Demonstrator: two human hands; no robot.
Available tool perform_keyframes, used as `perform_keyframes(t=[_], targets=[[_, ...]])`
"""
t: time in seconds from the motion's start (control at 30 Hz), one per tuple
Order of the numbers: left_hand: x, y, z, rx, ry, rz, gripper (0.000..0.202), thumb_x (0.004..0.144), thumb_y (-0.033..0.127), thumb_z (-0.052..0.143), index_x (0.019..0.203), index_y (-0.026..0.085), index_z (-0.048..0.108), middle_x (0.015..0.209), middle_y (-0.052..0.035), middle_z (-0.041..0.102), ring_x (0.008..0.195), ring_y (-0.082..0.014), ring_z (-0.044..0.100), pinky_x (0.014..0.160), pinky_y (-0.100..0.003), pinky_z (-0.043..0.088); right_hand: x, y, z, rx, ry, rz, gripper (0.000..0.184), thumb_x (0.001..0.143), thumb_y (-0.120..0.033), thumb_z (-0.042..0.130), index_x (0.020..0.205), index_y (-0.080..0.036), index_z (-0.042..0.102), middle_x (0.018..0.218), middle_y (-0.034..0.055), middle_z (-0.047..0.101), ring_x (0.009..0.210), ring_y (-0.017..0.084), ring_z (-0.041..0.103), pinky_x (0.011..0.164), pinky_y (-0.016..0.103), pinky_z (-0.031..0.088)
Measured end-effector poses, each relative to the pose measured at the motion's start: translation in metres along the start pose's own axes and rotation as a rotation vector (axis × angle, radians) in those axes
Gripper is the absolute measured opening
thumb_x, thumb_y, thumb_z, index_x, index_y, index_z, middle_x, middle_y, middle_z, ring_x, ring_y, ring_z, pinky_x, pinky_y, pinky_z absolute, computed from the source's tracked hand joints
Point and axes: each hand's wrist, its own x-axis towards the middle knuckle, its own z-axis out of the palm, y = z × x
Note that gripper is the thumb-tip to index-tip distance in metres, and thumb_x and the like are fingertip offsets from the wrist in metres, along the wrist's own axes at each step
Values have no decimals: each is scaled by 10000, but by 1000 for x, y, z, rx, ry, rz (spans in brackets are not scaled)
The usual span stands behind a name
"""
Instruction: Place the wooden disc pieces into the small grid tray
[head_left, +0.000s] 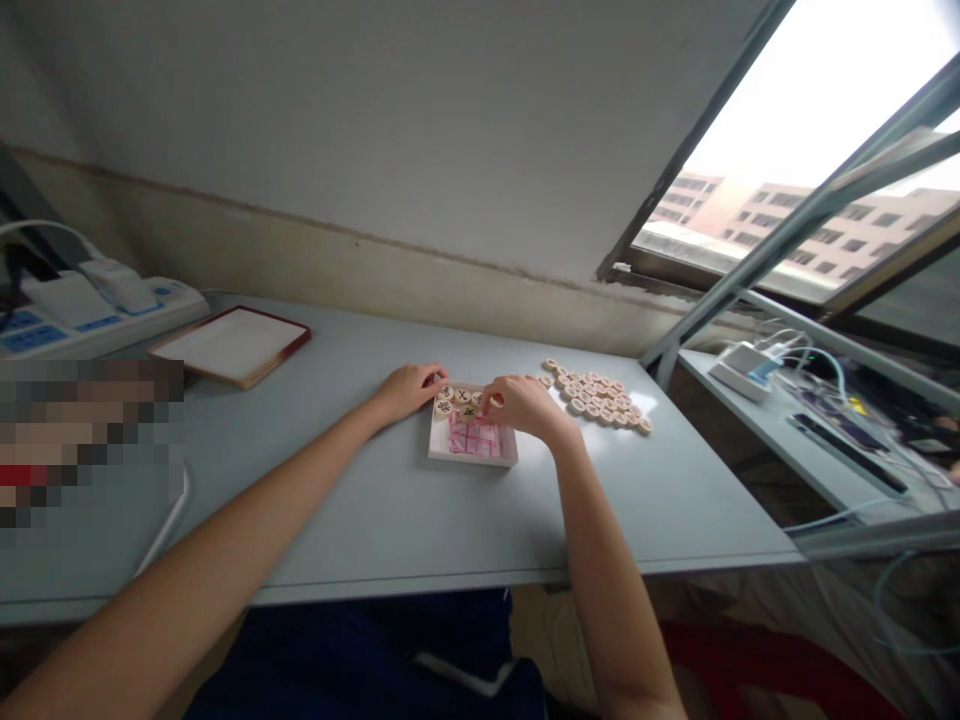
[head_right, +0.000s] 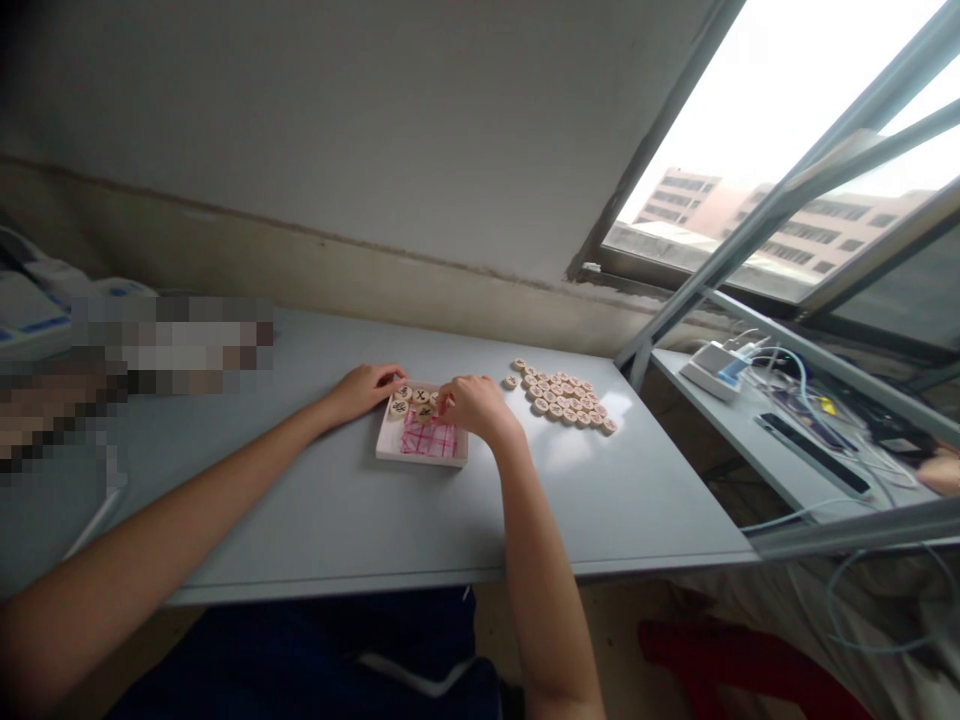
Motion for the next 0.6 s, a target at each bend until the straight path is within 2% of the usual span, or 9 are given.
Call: perform_keyframes(t=[0.13,0.27,0.43,0.5,0.6], targets=[[-1,1,-1,-7,3,-2,329,802,403,395,888,180,620,704,-18,626,596,-129,515,543,-215,311,3,-8,5,-24,28,-27,147,710,-386,632,739,-250,679,694,15,632,642,144,517,638,272,277],[0,1,0,2,4,-4,330,803,404,390,891,182,618,713,-22,630,608,-135,519,551,-218,312,6,-11,10,-5,44,-67,80,709,-319,640,753,-263,674,715,4,642,661,142,529,670,277,289],[0,0,0,-2,4,20,341,810,399,371,900,177,613,732,-26,634,616,-136,523,553,-220,310,4,2,4,55,56,-49,72,730,-292,606,780,-256,643,726,-21,626,638,116,525,652,253,302],[0,-1,0,-8,3,26,338,812,395,367,903,180,611,755,-27,639,628,-137,530,556,-219,313,1,15,2,6,152,39,98,755,-284,571,833,-252,621,782,-12,624,705,131,540,669,257,309],[0,-2,0,-13,0,32,327,814,388,369,902,183,609,781,-28,646,644,-137,541,563,-217,322,-6,41,5,-146,284,321,185,777,-215,517,951,-222,580,939,48,612,858,182,545,703,276,319]])
